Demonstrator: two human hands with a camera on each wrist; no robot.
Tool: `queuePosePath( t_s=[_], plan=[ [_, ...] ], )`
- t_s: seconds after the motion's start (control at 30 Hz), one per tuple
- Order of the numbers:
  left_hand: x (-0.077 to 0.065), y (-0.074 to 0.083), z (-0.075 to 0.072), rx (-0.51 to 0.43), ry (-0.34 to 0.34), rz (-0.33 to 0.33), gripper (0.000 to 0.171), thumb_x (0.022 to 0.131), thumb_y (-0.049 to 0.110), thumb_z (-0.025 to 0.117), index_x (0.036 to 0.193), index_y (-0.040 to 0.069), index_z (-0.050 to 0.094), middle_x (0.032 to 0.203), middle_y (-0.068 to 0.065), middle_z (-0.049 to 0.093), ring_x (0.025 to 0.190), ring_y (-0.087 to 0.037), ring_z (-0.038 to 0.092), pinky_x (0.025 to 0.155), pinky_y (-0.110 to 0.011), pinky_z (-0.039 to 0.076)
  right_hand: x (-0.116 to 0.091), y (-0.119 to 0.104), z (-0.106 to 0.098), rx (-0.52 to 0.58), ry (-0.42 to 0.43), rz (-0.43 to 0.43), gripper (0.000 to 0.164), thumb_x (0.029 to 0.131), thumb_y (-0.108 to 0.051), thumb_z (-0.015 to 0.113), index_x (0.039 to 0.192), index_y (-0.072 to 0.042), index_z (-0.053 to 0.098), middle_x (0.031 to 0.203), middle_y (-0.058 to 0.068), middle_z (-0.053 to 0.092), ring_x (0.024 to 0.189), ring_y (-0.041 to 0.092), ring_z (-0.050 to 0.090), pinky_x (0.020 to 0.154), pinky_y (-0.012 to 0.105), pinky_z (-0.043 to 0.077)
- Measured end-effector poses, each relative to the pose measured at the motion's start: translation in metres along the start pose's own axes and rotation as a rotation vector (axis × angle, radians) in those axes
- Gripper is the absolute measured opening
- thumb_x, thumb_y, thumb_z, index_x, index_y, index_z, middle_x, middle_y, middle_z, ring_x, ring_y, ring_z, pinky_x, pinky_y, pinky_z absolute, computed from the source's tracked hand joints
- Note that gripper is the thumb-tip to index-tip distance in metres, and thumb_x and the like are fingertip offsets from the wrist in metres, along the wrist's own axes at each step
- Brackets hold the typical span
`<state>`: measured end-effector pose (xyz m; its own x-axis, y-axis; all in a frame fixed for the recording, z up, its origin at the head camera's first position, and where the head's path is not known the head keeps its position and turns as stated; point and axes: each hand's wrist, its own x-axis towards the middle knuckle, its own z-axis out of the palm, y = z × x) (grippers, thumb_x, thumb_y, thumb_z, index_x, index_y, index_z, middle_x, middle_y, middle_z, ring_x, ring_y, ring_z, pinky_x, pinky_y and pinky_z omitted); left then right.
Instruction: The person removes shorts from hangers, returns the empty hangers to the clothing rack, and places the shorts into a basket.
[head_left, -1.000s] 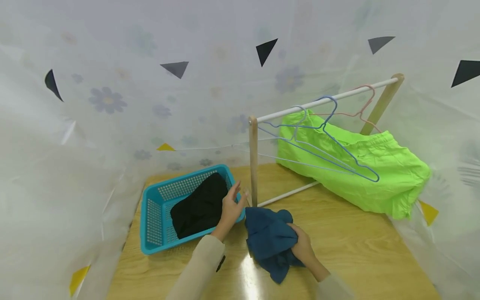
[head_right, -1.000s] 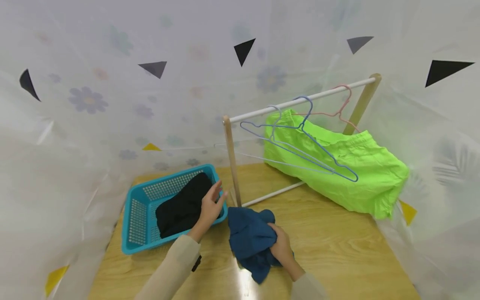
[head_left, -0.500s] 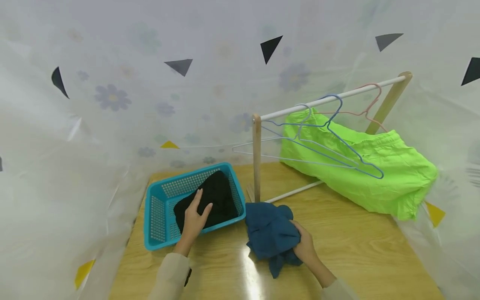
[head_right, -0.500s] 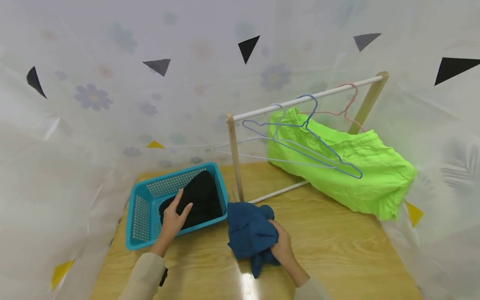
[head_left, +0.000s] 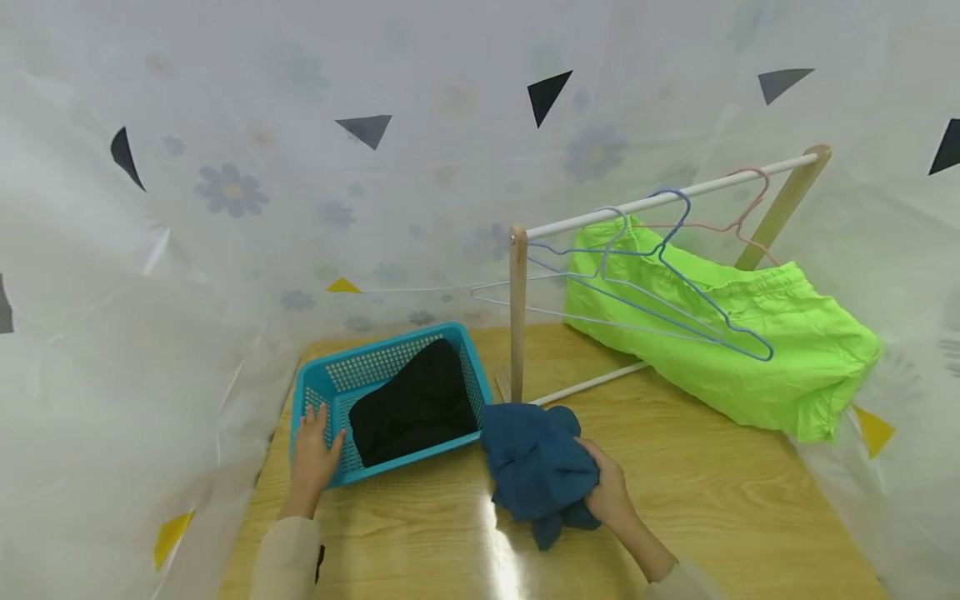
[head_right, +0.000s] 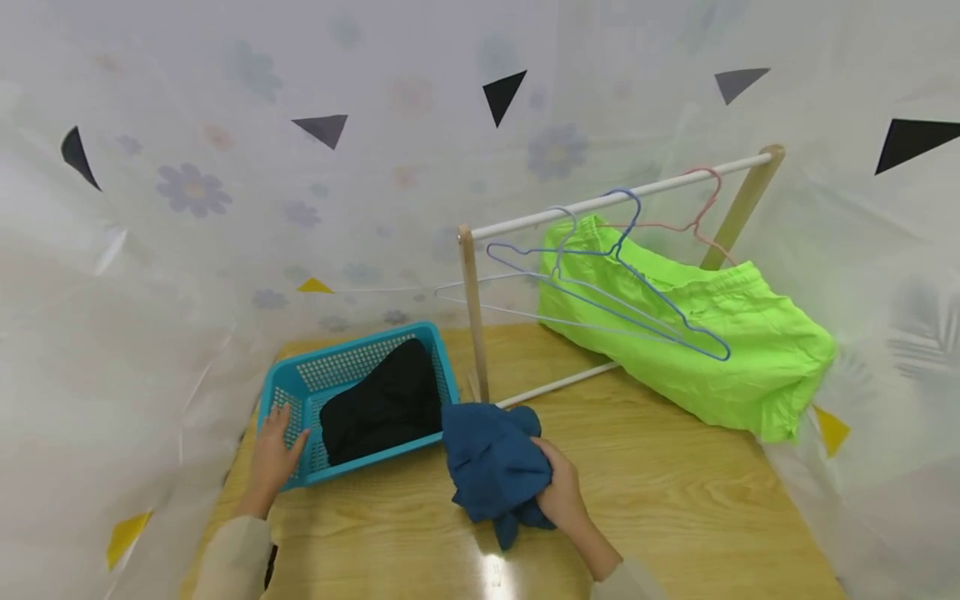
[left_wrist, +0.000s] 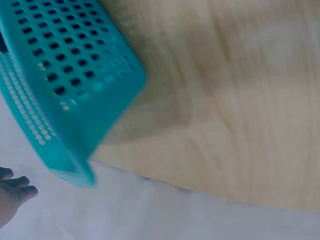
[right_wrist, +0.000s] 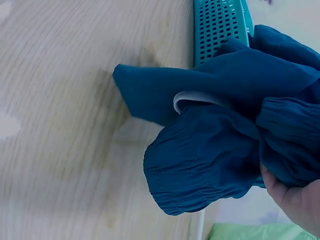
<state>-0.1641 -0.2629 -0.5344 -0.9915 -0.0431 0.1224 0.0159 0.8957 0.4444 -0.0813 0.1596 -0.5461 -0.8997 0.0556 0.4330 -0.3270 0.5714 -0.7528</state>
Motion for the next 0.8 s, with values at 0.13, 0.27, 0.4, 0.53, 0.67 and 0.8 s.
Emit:
queuePosePath(
  t_s=[0.13, 0.27, 0.4, 0.53, 0.67, 0.8],
  plan=[
    [-0.011, -0.021, -0.004, -0.053, -0.04, -0.095, 0.06, 0.089, 0.011, 0.052, 0.134, -0.018, 0.023, 0.137, -0.041, 0.018, 0.126, -0.055, 0.021, 0.103, -0.06, 0.022, 0.001, -0.005, -0.001, 0.013, 0.003, -0.02, 0.042, 0.066, 0.02, 0.061, 0.104, 0.003, 0.061, 0.097, 0.017, 0.067, 0.091, 0.012, 0.063, 0.074, 0.032, 0.054],
    [-0.018, -0.034, -0.003, -0.158, -0.055, -0.171, 0.059, 0.09, 0.006, 0.048, 0.133, -0.02, 0.018, 0.138, -0.04, 0.018, 0.129, -0.052, 0.019, 0.107, -0.056, 0.019, 0.004, -0.01, -0.002, 0.039, -0.001, -0.039, 0.043, 0.066, 0.019, 0.063, 0.105, 0.002, 0.061, 0.1, 0.017, 0.066, 0.094, 0.007, 0.061, 0.076, 0.029, 0.053],
    [-0.021, -0.045, -0.002, -0.206, -0.041, -0.222, 0.056, 0.09, 0.001, 0.046, 0.134, -0.02, 0.017, 0.138, -0.039, 0.02, 0.128, -0.051, 0.021, 0.107, -0.054, 0.022, 0.01, -0.016, -0.001, 0.038, 0.01, -0.1, 0.043, 0.064, 0.018, 0.066, 0.104, 0.003, 0.062, 0.1, 0.017, 0.066, 0.094, 0.01, 0.062, 0.076, 0.027, 0.053],
    [-0.023, -0.052, -0.002, -0.201, -0.074, -0.229, 0.053, 0.089, -0.004, 0.044, 0.132, -0.022, 0.019, 0.135, -0.04, 0.021, 0.126, -0.052, 0.022, 0.105, -0.055, 0.023, 0.015, -0.023, 0.001, 0.035, 0.008, -0.128, 0.043, 0.064, 0.016, 0.067, 0.105, 0.003, 0.062, 0.102, 0.016, 0.066, 0.095, 0.014, 0.062, 0.077, 0.029, 0.053],
    [-0.023, -0.054, -0.002, -0.208, -0.1, -0.256, 0.051, 0.088, -0.006, 0.041, 0.133, -0.021, 0.019, 0.135, -0.04, 0.022, 0.125, -0.052, 0.023, 0.104, -0.055, 0.025, 0.023, -0.042, -0.001, 0.049, -0.03, -0.103, 0.042, 0.067, 0.016, 0.066, 0.107, 0.004, 0.061, 0.105, 0.018, 0.065, 0.097, 0.02, 0.062, 0.078, 0.034, 0.054],
    [-0.023, -0.055, 0.0, -0.261, -0.079, -0.323, 0.052, 0.089, -0.005, 0.041, 0.133, -0.018, 0.018, 0.135, -0.039, 0.022, 0.124, -0.052, 0.025, 0.101, -0.054, 0.028, 0.034, -0.053, 0.001, 0.075, -0.073, -0.088, 0.04, 0.071, 0.014, 0.065, 0.11, 0.003, 0.059, 0.107, 0.019, 0.064, 0.097, 0.03, 0.061, 0.08, 0.037, 0.053]
  ],
)
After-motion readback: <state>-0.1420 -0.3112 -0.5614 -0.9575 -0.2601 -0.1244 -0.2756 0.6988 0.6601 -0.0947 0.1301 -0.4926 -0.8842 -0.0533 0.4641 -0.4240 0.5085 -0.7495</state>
